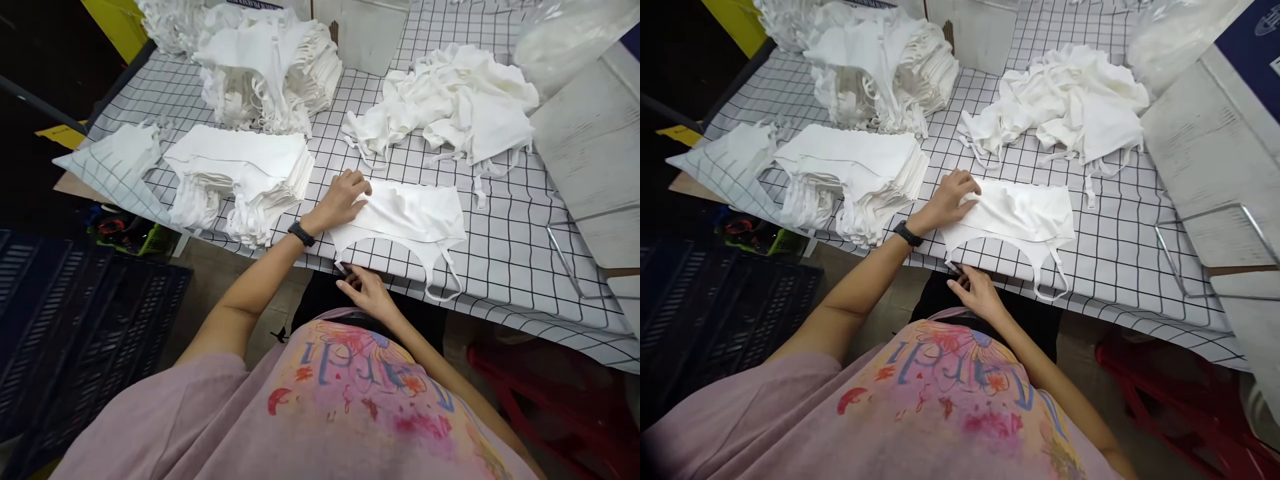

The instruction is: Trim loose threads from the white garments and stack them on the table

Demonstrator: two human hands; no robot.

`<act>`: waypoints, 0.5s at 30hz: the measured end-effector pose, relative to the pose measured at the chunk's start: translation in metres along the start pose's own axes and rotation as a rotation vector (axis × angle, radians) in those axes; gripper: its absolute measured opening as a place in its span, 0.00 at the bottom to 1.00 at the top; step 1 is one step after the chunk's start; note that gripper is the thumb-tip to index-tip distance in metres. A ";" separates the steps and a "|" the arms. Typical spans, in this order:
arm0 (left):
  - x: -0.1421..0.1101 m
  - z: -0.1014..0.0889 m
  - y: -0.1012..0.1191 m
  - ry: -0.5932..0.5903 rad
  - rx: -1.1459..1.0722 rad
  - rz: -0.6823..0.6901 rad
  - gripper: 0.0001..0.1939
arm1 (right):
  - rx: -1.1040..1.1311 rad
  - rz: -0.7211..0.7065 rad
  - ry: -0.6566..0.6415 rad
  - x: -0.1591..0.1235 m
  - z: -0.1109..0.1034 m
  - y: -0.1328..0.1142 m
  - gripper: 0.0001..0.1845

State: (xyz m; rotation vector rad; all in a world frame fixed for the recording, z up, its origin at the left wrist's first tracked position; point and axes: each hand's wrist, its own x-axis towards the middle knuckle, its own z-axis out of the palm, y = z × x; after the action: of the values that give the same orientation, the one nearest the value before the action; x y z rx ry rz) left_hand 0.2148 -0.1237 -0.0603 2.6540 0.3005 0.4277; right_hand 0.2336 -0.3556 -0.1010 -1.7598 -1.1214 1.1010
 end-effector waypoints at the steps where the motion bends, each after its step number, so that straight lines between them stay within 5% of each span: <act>1: -0.007 -0.001 0.002 -0.017 -0.046 0.044 0.04 | 0.034 -0.011 -0.023 0.000 0.001 -0.001 0.22; 5: -0.032 -0.001 0.005 -0.061 -0.109 0.106 0.11 | 0.197 0.032 -0.102 -0.015 -0.003 -0.012 0.19; 11: -0.040 0.012 0.001 -0.035 0.007 0.081 0.12 | 0.453 0.287 -0.116 -0.059 -0.024 -0.029 0.26; 15: -0.039 0.015 -0.001 0.002 0.014 0.090 0.12 | 0.286 0.288 -0.091 -0.073 -0.030 -0.017 0.26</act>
State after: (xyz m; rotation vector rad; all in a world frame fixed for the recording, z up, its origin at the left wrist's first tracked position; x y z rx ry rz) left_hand 0.1836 -0.1394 -0.0827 2.6881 0.1857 0.4585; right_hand 0.2391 -0.4230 -0.0562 -1.6875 -0.7307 1.4493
